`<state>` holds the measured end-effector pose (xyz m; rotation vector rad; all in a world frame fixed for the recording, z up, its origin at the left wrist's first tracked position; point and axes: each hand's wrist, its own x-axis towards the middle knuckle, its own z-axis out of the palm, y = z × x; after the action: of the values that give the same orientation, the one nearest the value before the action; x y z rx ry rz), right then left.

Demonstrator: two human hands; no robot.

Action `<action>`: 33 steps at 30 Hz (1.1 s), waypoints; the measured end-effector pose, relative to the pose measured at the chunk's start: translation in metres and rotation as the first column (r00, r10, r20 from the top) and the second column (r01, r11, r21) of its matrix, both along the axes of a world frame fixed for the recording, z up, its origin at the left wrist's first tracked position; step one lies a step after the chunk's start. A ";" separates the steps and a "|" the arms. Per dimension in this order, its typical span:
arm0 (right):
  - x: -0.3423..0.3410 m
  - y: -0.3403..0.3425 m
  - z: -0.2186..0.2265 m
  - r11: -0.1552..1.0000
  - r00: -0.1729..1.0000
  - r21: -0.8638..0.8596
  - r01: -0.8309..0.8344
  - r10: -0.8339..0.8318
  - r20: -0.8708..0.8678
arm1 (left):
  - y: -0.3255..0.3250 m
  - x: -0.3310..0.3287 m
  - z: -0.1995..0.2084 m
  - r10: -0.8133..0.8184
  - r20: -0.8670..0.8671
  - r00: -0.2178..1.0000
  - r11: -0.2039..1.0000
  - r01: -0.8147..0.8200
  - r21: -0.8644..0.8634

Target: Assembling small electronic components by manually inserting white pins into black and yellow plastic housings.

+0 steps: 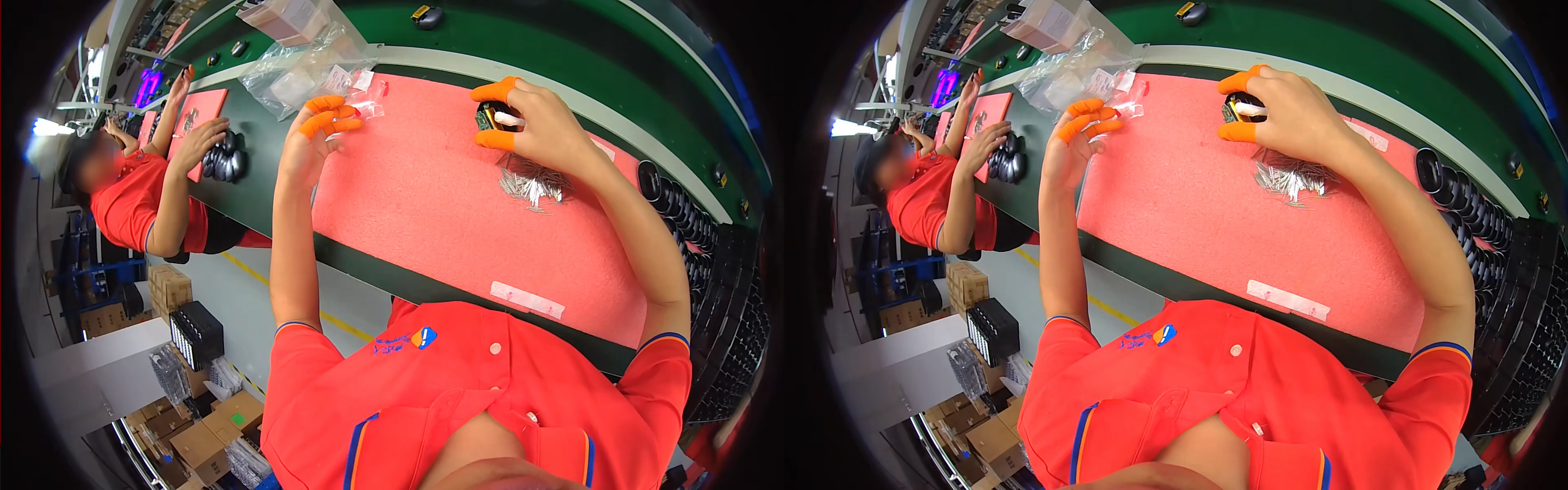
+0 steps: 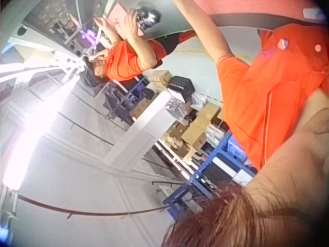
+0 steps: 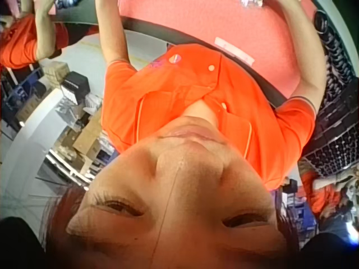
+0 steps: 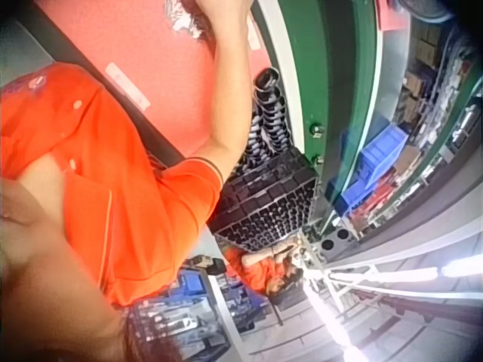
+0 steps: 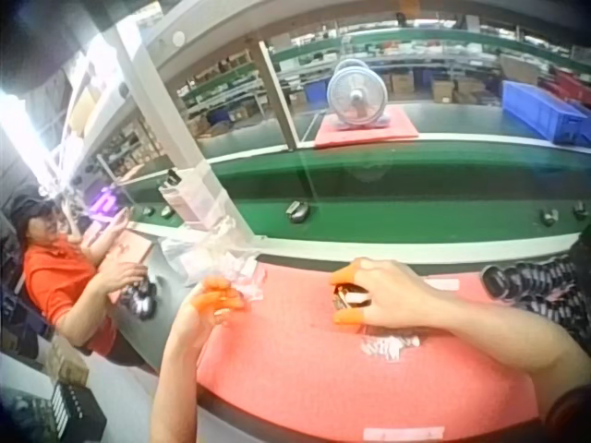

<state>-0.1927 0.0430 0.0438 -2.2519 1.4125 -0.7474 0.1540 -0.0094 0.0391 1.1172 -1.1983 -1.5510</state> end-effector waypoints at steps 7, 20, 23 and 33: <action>0.002 -0.001 -0.005 1.000 1.000 0.007 0.002 -0.002 0.000 | 0.008 -0.008 0.022 -0.001 0.210 0.978 0.999 -0.008 0.043; 0.004 0.001 -0.006 0.999 1.000 -0.050 -0.008 0.010 0.026 | 0.010 -0.037 -0.003 0.277 0.630 0.725 0.909 0.016 -0.417; 0.004 0.002 -0.001 1.000 1.000 0.006 0.008 -0.008 0.001 | 0.008 -0.031 -0.013 0.439 0.748 0.498 0.794 0.174 -0.582; 0.018 0.000 -0.005 1.000 0.997 -0.024 -0.020 0.018 -0.073 | 0.007 -0.048 -0.008 0.274 0.573 0.772 0.899 0.006 -0.438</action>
<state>-0.1749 0.0426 0.0384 -2.3303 1.4201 -0.6867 0.1057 -0.0021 0.0309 1.4305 -1.7419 -0.7396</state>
